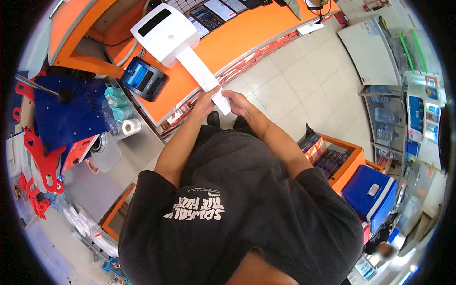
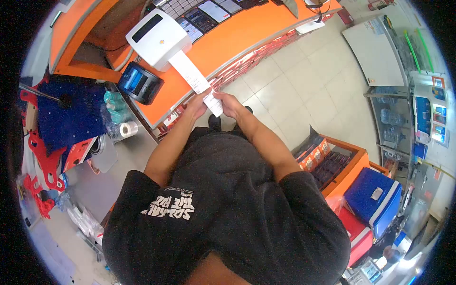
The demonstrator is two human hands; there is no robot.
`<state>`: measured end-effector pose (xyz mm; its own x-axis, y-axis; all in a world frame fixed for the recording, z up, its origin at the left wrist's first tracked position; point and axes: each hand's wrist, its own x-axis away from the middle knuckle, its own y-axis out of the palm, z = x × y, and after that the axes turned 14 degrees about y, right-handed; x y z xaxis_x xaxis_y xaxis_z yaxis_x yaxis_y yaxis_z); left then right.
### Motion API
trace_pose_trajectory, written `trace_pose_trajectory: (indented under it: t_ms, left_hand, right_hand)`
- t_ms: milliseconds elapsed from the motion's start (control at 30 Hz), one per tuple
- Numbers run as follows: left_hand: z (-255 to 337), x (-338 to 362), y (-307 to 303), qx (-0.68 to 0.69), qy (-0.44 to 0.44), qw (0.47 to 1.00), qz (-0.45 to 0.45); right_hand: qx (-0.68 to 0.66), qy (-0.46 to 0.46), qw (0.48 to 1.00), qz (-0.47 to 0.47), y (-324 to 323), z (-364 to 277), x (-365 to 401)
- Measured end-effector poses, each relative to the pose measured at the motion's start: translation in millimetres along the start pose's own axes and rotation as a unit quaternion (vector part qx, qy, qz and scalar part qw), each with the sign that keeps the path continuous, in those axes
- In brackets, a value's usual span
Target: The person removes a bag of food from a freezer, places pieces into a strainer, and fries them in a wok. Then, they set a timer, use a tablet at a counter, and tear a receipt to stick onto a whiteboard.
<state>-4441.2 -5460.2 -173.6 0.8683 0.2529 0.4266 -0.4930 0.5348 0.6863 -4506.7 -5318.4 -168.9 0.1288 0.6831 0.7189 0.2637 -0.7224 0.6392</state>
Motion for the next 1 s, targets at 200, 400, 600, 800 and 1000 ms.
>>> trace_pose_trajectory:
  t_ms: [200,400,600,800,1000]
  left_hand:
    - [3.8,4.7,-2.6,-0.133,0.027,0.99,0.05]
    - [9.5,-5.1,-3.5,-0.3,0.01,0.953,0.036]
    - [9.3,2.8,0.0,-0.225,-0.024,0.973,0.053]
    - [23.0,17.0,5.9,-0.388,0.073,0.917,0.057]
    - [44.9,32.6,-18.8,-0.507,0.057,0.852,0.119]
  right_hand:
    - [0.145,-0.069,0.977,0.142,-1.6,16.0,-11.7]
    - [0.472,-0.256,0.768,0.349,9.4,18.6,4.0]
    - [0.438,-0.293,0.774,0.351,10.7,5.7,3.0]
    - [0.308,-0.154,0.932,0.114,39.8,-49.7,-27.7]
    - [0.119,-0.019,0.993,-0.007,63.2,-4.2,-77.2]
